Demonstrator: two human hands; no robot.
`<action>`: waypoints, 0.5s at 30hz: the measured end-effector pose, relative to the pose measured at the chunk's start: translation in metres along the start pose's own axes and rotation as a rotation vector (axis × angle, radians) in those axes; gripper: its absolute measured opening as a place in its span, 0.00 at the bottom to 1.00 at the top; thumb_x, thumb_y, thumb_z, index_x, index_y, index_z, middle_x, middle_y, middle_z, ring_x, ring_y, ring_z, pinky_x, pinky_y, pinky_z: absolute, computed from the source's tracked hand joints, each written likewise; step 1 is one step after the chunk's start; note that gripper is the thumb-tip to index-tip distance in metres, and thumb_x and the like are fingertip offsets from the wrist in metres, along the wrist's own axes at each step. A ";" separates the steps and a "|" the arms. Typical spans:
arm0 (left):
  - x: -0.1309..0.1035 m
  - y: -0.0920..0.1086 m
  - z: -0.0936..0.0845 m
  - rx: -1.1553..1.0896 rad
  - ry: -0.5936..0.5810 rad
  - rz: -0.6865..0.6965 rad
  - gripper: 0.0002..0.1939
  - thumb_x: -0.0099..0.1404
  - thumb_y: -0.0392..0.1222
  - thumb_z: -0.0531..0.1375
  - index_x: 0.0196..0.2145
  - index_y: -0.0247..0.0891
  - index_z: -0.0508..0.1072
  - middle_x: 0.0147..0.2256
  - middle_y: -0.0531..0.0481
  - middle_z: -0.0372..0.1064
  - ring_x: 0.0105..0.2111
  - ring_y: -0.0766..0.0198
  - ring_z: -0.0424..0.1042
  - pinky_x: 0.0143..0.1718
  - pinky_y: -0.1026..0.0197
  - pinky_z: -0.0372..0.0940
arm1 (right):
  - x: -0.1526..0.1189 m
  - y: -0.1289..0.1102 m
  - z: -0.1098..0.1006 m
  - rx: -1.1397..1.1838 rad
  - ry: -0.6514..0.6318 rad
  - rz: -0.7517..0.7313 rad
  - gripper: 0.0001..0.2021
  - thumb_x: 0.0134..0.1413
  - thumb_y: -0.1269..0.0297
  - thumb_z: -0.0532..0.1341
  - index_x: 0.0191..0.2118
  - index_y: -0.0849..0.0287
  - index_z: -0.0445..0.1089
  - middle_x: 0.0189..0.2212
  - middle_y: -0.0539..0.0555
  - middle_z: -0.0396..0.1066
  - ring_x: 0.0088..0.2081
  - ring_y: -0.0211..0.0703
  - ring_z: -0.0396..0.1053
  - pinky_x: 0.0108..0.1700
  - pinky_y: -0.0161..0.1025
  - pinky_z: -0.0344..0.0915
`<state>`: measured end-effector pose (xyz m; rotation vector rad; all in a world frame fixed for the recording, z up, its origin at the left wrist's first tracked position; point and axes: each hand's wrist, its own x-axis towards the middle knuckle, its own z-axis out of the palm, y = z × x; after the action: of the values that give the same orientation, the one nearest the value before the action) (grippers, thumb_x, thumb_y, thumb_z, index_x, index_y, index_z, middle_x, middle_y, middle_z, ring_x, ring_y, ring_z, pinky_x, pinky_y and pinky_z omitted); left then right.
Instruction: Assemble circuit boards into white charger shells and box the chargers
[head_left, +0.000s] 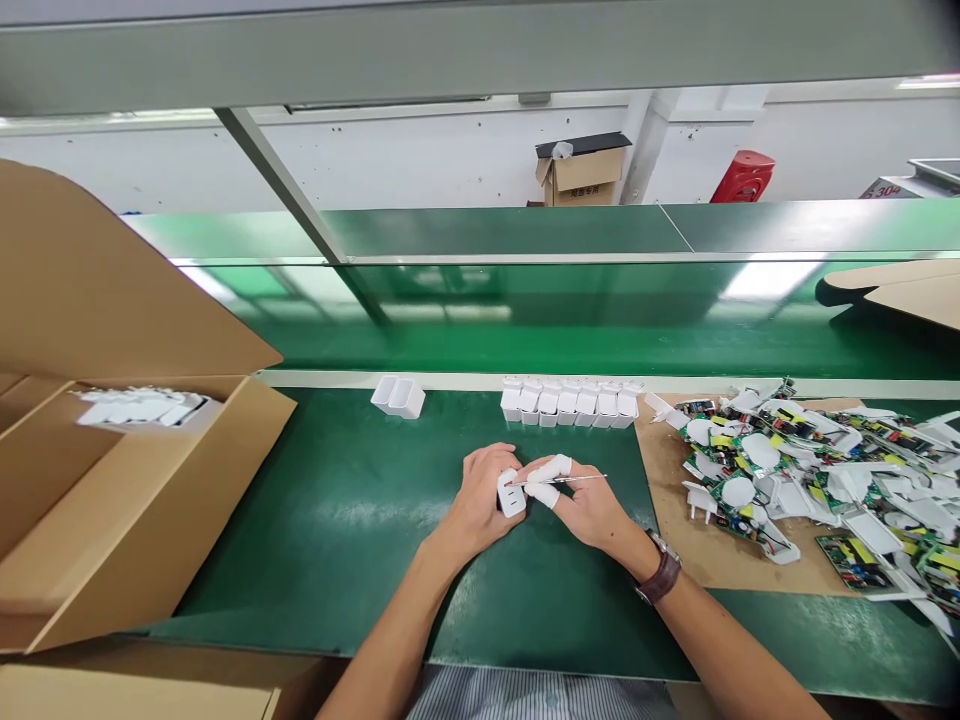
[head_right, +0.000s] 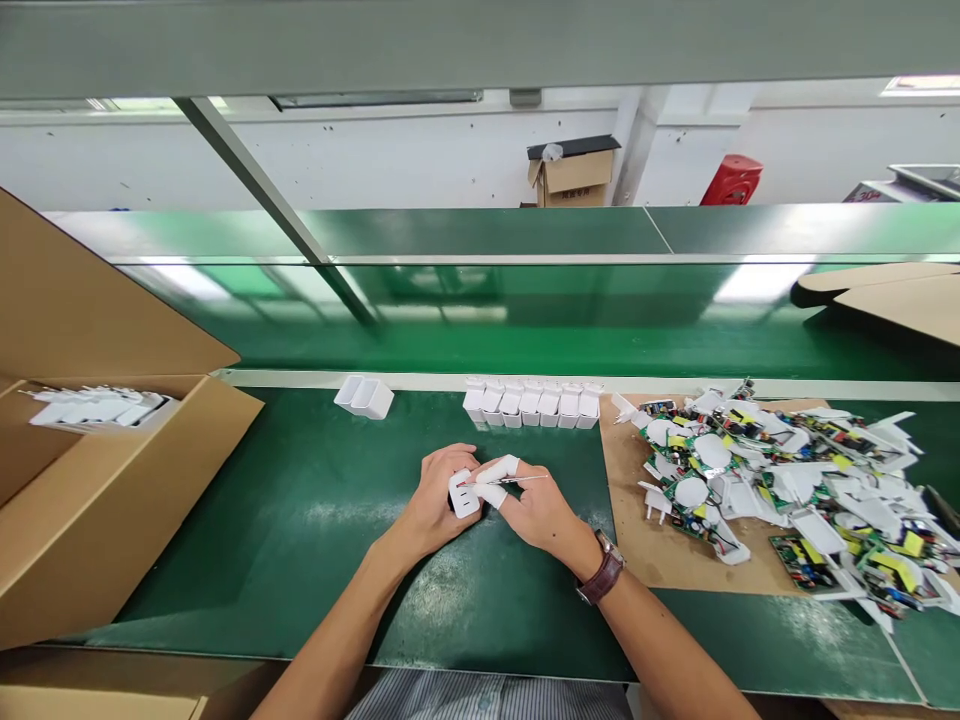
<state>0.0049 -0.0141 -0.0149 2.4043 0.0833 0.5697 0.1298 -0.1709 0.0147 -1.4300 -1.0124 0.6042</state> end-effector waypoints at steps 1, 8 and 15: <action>0.000 0.000 0.001 0.003 0.008 -0.004 0.16 0.61 0.32 0.60 0.46 0.45 0.65 0.41 0.48 0.72 0.57 0.46 0.70 0.55 0.43 0.62 | 0.002 0.000 -0.001 0.004 -0.006 0.017 0.10 0.68 0.55 0.62 0.43 0.53 0.79 0.44 0.55 0.80 0.47 0.49 0.77 0.52 0.48 0.75; 0.003 0.004 0.001 0.016 0.007 -0.045 0.11 0.62 0.34 0.60 0.41 0.44 0.65 0.39 0.47 0.73 0.52 0.47 0.74 0.52 0.45 0.63 | 0.019 -0.008 -0.013 0.118 -0.137 0.125 0.13 0.62 0.50 0.67 0.40 0.55 0.79 0.40 0.55 0.80 0.43 0.50 0.78 0.51 0.49 0.75; 0.005 0.004 0.001 0.017 0.031 -0.048 0.11 0.60 0.34 0.60 0.41 0.44 0.65 0.38 0.47 0.72 0.49 0.48 0.74 0.50 0.47 0.62 | 0.023 -0.010 -0.014 0.103 -0.151 0.108 0.13 0.61 0.51 0.67 0.38 0.56 0.79 0.38 0.55 0.79 0.42 0.48 0.77 0.51 0.48 0.75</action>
<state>0.0097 -0.0172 -0.0113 2.4035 0.1592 0.5862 0.1505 -0.1595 0.0314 -1.3703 -1.0110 0.8420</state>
